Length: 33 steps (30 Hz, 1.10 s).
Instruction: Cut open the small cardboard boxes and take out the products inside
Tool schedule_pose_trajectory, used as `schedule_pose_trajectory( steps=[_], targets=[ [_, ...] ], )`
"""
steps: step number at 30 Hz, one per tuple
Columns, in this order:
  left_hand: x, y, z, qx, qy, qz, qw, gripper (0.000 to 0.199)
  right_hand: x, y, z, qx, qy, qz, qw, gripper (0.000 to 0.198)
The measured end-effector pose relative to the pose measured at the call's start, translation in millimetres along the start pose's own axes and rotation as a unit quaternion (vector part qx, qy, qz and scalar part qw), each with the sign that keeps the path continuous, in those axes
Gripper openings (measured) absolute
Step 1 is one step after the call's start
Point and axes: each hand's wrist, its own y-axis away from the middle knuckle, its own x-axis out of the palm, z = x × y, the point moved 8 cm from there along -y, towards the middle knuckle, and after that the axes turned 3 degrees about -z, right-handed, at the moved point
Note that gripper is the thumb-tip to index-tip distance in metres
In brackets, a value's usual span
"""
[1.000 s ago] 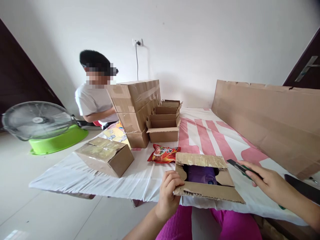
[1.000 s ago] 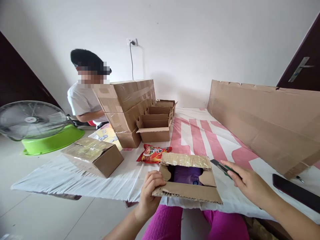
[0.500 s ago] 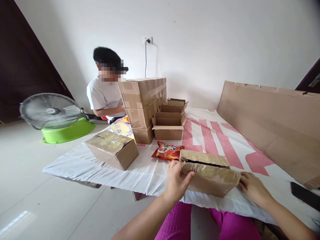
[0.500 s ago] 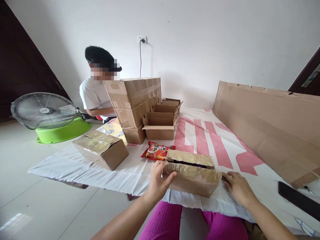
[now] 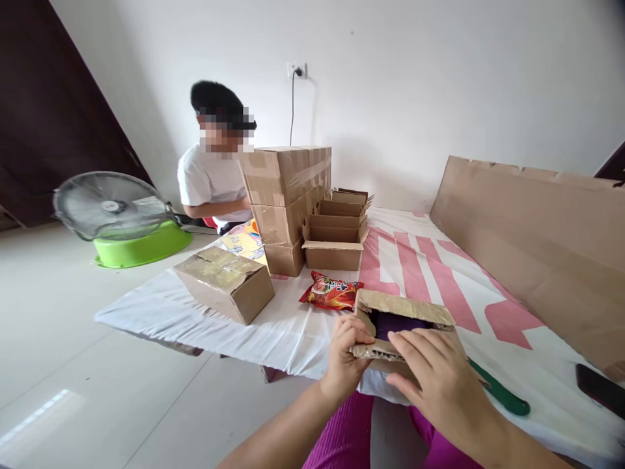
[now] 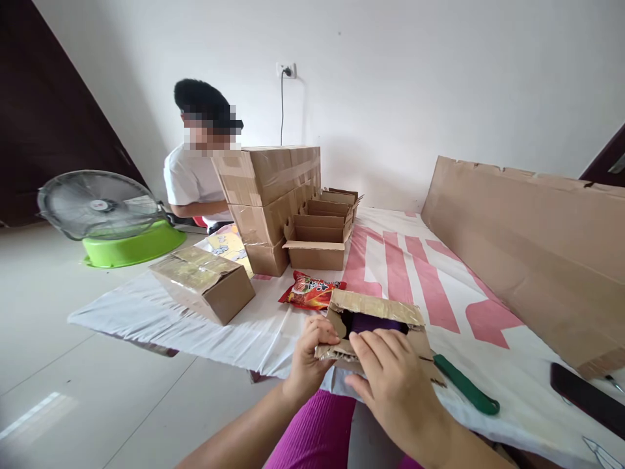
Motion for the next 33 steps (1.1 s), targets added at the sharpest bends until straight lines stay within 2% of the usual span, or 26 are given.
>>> schedule_pose_trajectory(
  steps=[1, 3, 5, 8, 11, 13, 16, 22, 27, 33],
  targets=[
    [0, 2, -2, 0.009, -0.005, 0.007, 1.000, 0.020, 5, -2, 7, -0.008, 0.004, -0.003, 1.000, 0.024],
    [-2, 8, -1, 0.011, -0.027, 0.019, 0.999, 0.013, 14, -1, 18, -0.034, 0.009, -0.007, 0.999, 0.023],
    [-8, 18, 7, -0.017, -0.053, 0.005, 0.998, 0.022, 20, 5, 24, -0.060, 0.018, -0.009, 0.998, 0.027],
    [-22, 39, 36, -0.127, -0.044, -0.052, 0.990, 0.041, 19, 18, 25, -0.077, 0.033, -0.037, 0.996, 0.027],
    [-25, 60, 67, -0.242, 0.010, -0.071, 0.968, 0.037, 18, 32, 20, -0.076, 0.029, -0.055, 0.995, 0.025],
    [-22, 68, 77, -0.279, 0.025, -0.066, 0.958, 0.029, 23, 39, 16, -0.076, 0.023, -0.051, 0.996, 0.022],
    [-18, 71, 82, -0.302, 0.037, -0.045, 0.951, 0.022, 33, 46, 12, -0.077, 0.030, -0.049, 0.995, 0.017],
    [-10, 58, 90, -0.317, 0.078, -0.009, 0.945, 0.032, 38, 52, 4, -0.074, -0.001, -0.031, 0.997, 0.012],
    [-2, 50, 109, -0.332, 0.137, 0.012, 0.933, 0.035, 36, 57, -27, 0.006, 0.006, -0.056, 0.998, 0.035],
    [6, 53, 126, -0.354, 0.161, 0.023, 0.921, 0.038, 49, 70, -28, 0.016, 0.022, -0.062, 0.998, 0.035]
  ],
)
